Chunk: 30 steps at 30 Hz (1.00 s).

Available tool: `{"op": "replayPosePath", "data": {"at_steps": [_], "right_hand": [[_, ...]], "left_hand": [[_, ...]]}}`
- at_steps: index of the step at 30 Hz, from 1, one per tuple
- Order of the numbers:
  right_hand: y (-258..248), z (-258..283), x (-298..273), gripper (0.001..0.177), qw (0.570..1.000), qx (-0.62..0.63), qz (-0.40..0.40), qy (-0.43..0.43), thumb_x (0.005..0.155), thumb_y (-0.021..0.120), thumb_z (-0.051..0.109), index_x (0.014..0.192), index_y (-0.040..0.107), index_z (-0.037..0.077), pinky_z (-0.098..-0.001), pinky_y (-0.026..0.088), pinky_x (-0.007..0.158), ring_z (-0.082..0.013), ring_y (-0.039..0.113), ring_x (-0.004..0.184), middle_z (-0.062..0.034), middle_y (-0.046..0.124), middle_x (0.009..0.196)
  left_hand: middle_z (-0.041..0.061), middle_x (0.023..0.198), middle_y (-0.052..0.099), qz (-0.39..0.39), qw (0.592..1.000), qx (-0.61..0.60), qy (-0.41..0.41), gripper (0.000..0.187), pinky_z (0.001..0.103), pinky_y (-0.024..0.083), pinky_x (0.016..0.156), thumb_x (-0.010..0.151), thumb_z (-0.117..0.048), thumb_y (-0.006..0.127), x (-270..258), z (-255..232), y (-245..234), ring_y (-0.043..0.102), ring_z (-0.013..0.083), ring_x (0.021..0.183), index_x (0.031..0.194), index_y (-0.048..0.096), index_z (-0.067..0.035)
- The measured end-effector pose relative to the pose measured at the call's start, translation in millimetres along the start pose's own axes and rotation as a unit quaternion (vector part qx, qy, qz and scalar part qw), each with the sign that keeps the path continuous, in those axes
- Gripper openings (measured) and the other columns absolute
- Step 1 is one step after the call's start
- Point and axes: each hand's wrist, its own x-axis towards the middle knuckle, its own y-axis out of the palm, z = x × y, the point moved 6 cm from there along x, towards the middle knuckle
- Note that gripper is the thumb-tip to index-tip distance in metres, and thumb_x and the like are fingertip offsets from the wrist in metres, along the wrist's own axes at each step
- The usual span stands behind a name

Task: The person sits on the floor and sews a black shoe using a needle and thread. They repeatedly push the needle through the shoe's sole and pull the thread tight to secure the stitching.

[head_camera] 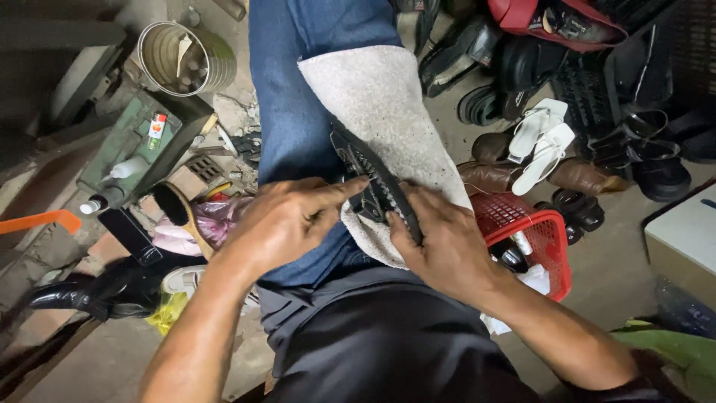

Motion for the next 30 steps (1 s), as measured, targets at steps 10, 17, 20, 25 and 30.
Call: {"op": "replayPosePath", "data": {"at_steps": [10,17,20,25,30], "right_hand": [[2,-29,8,0.045,0.983,0.072,0.164,0.033,0.096,0.064,0.036,0.115,0.069,-0.005,-0.0680,0.054,0.088,-0.0585,0.064,0.111,-0.0345,0.072,0.104],[-18,-58,21,0.019,0.962,-0.200,-0.133,-0.131,0.101,0.070,0.017,0.110,0.066,0.000,-0.0530,0.045,0.101,-0.0456,0.056,0.119,-0.0241,0.060,0.128],[16,-24,15,0.016,0.973,-0.112,-0.098,-0.179,0.101,0.063,0.016,0.105,0.071,0.003,-0.0549,0.040,0.107,-0.0427,0.051,0.127,-0.0197,0.062,0.129],[14,-9,0,0.011,0.985,0.049,-0.021,-0.164,0.095,0.070,0.012,0.103,0.077,0.015,-0.0444,0.046,0.101,-0.0329,0.062,0.122,-0.0040,0.070,0.126],[-3,-7,5,0.018,0.940,0.335,0.062,-0.001,0.099,0.061,0.009,0.107,0.077,0.005,-0.0443,0.060,0.084,-0.0225,0.075,0.090,-0.0149,0.081,0.092]], "left_hand": [[0.013,0.109,0.079,-0.170,0.978,0.010,0.120,0.031,0.045,0.062,0.076,0.094,-0.009,0.069,-27,24,-10,0.076,0.0342,0.096,0.123,0.074,-0.016],[0.002,0.079,0.071,-0.220,0.967,0.103,0.079,0.017,0.041,0.058,0.064,0.095,-0.014,0.065,-30,43,5,0.073,0.0279,0.077,0.108,0.072,-0.024],[0.003,0.083,0.072,-0.213,0.966,0.127,0.075,0.017,0.042,0.058,0.067,0.094,-0.018,0.065,-26,37,8,0.074,0.0277,0.082,0.110,0.071,-0.023],[0.008,0.078,0.069,-0.230,0.960,0.149,0.064,0.010,0.045,0.056,0.063,0.101,-0.022,0.061,-30,32,10,0.072,0.0323,0.079,0.106,0.068,-0.017],[0.013,0.080,0.069,-0.207,0.968,0.121,0.066,0.020,0.051,0.056,0.064,0.105,-0.032,0.058,-24,23,14,0.071,0.0383,0.081,0.104,0.066,-0.014]]}}
